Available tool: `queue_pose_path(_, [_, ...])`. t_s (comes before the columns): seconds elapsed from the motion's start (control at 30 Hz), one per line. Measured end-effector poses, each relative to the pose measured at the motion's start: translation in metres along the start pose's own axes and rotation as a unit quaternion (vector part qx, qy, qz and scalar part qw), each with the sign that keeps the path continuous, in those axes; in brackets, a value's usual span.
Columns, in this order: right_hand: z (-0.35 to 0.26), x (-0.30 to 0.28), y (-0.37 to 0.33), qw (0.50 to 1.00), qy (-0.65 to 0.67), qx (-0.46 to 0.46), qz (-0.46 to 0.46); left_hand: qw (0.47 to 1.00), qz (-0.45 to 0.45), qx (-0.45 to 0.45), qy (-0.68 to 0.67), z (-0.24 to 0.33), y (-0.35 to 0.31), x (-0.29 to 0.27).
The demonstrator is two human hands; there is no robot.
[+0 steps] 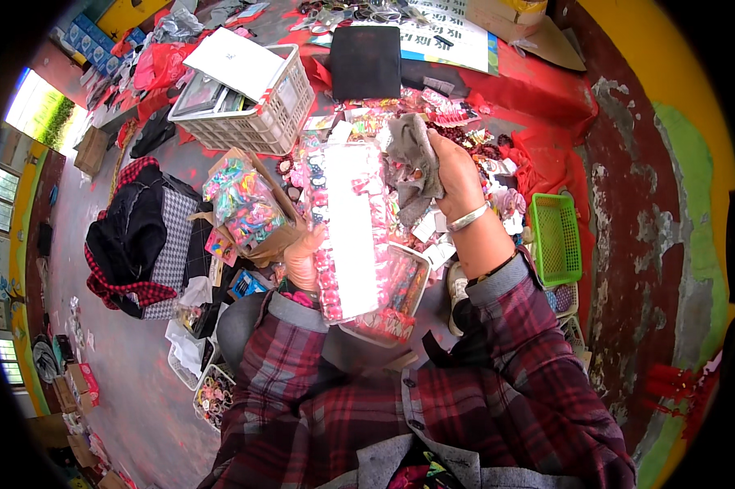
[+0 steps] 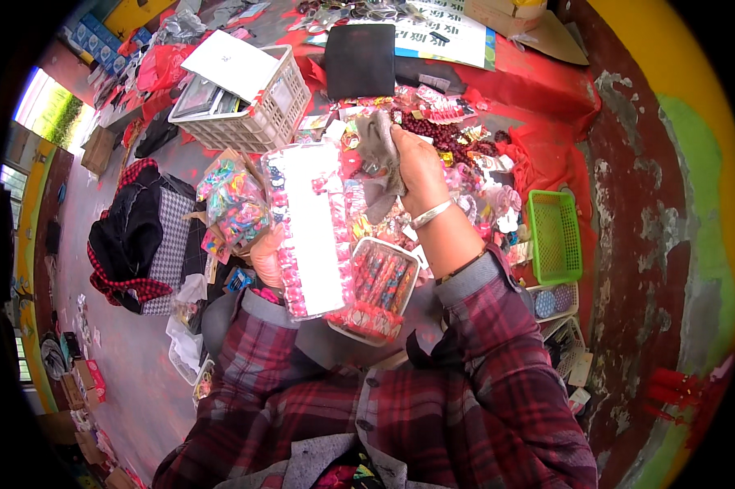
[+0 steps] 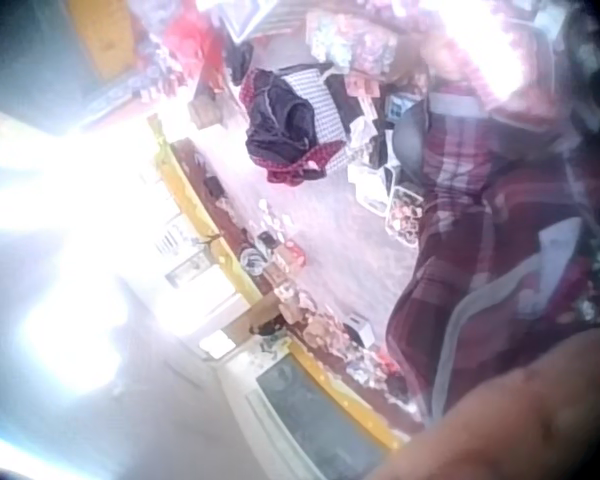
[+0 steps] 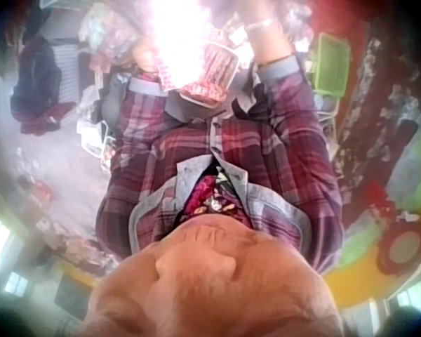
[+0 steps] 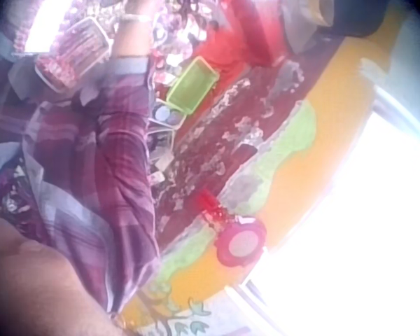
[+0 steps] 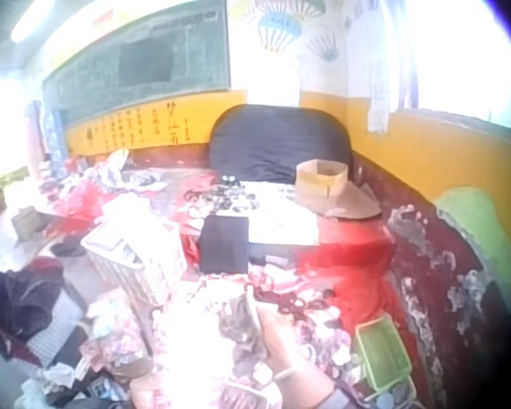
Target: The person sits on the floor and wipes the inside and outside of a clear plastic container with a grey cloth. They repeatedly rub the cloth against the container's surfaces to clean it.
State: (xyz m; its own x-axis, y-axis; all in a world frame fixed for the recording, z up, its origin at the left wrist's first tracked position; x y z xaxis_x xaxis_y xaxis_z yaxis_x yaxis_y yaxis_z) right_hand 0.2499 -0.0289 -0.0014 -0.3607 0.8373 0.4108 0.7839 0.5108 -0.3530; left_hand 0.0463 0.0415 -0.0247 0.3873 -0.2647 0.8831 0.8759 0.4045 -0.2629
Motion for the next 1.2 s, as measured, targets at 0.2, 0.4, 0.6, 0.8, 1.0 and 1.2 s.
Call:
queue_pose_path(0.2, [-0.010,0.014,-0.018,0.993,-0.079,-0.049,-0.073,0.999,-0.005,0.039,-0.003,0.011,-0.001,0.008])
queue_pose_path(0.4, [-0.005,0.027,-0.031,0.992,0.044,-0.012,-0.116,0.994,-0.017,0.103,0.044,0.016,-0.005,0.028])
queue_pose_path(0.6, [0.021,0.050,-0.059,0.964,-0.119,-0.210,-0.109,0.950,-0.019,0.198,0.243,0.006,-0.003,0.025])
queue_pose_path(0.8, [0.013,0.044,-0.062,0.873,-0.330,-0.359,-0.020,0.887,-0.077,0.226,0.396,-0.005,-0.011,0.037])
queue_pose_path(1.0, [0.007,0.038,-0.053,0.903,-0.260,-0.342,-0.001,0.918,-0.056,0.207,0.333,-0.009,-0.011,0.032])
queue_pose_path(1.2, [0.026,0.034,-0.040,0.961,-0.134,-0.234,-0.061,0.956,-0.008,0.181,0.231,-0.004,-0.007,0.022])
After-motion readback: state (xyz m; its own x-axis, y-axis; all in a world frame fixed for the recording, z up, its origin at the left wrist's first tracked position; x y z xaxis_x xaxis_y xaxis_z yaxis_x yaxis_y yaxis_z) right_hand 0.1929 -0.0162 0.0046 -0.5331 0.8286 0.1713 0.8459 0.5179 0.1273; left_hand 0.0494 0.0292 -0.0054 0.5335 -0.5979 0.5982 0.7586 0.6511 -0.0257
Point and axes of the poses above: each hand's wrist, its own y-axis towards the middle knuckle, its own x-axis out of the palm, z = x × y, the point moved 6 cm from there along y, towards the middle knuckle, and after that the axes turned 9 degrees about z, right-handed, at the moved point
